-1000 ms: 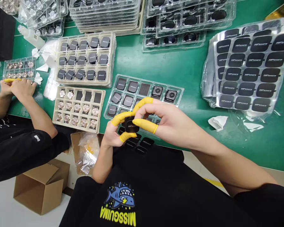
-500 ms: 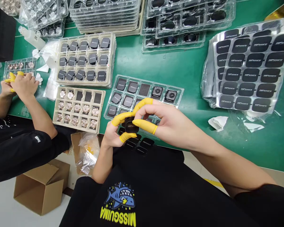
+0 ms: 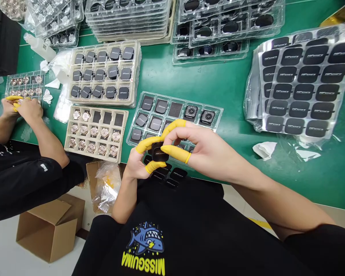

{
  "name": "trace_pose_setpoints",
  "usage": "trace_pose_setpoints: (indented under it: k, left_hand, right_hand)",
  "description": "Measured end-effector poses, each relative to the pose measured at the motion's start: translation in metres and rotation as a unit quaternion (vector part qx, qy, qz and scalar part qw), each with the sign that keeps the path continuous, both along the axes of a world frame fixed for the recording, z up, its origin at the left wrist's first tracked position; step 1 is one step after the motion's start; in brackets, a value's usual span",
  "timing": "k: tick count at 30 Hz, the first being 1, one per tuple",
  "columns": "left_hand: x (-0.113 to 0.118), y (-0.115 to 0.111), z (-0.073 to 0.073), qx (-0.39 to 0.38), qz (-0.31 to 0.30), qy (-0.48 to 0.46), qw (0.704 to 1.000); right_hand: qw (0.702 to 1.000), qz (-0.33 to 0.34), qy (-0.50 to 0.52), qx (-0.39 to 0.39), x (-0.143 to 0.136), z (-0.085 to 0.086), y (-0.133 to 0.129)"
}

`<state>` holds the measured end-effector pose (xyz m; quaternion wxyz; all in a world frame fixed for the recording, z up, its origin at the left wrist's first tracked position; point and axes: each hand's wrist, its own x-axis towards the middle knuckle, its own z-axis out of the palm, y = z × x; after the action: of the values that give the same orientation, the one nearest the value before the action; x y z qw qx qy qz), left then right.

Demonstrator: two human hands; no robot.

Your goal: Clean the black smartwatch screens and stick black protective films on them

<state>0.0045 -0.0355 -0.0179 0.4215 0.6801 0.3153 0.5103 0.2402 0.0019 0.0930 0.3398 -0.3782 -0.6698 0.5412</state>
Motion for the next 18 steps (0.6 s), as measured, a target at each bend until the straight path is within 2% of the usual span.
trace_pose_setpoints:
  k: [8, 18]
  left_hand:
    - [-0.0014, -0.0016, -0.0027, -0.004, 0.007, 0.015, 1.0]
    - [-0.0006, -0.0012, 0.004, -0.012, -0.002, 0.005, 1.0]
  right_hand:
    - [1.0, -0.002, 0.004, 0.004, -0.0004, -0.0013, -0.0002]
    - [0.999, -0.011, -0.008, 0.035, -0.0004, -0.0038, -0.0013]
